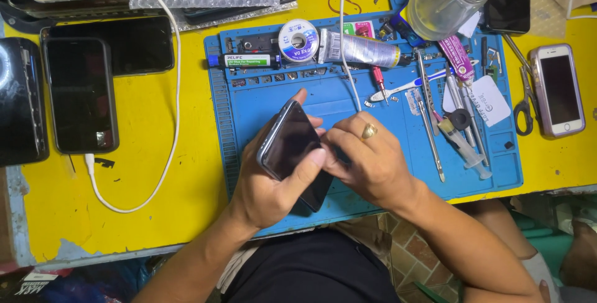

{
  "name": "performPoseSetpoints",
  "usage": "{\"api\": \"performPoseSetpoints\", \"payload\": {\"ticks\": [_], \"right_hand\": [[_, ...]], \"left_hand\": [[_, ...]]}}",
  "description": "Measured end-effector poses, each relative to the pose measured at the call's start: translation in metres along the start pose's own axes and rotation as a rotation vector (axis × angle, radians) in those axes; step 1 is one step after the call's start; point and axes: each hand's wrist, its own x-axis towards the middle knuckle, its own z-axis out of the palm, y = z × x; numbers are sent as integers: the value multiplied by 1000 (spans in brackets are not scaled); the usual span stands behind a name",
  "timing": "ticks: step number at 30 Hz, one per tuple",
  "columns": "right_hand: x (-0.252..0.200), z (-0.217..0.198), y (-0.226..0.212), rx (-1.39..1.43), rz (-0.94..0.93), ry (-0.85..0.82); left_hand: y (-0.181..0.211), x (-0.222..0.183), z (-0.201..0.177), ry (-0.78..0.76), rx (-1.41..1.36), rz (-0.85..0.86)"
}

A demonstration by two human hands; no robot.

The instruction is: Removing the back cover of a smartphone and inspecting internal components on a repair bench.

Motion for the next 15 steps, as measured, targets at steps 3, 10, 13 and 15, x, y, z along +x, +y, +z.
{"api": "performPoseSetpoints", "payload": {"ticks": [3, 10, 13, 15], "right_hand": [[-3, 0, 1, 153, 160, -24], [-3, -11, 2, 552, 667, -152], [-11, -27, 0, 678, 604, -170], [-15, -29, -7, 627, 555, -176]], "left_hand": [[3, -2, -5, -15, -81, -80], [2, -13, -21, -134, 70, 74], [4, -17, -29, -172, 100, 193], [-1, -26, -31, -192, 11, 139]]}}
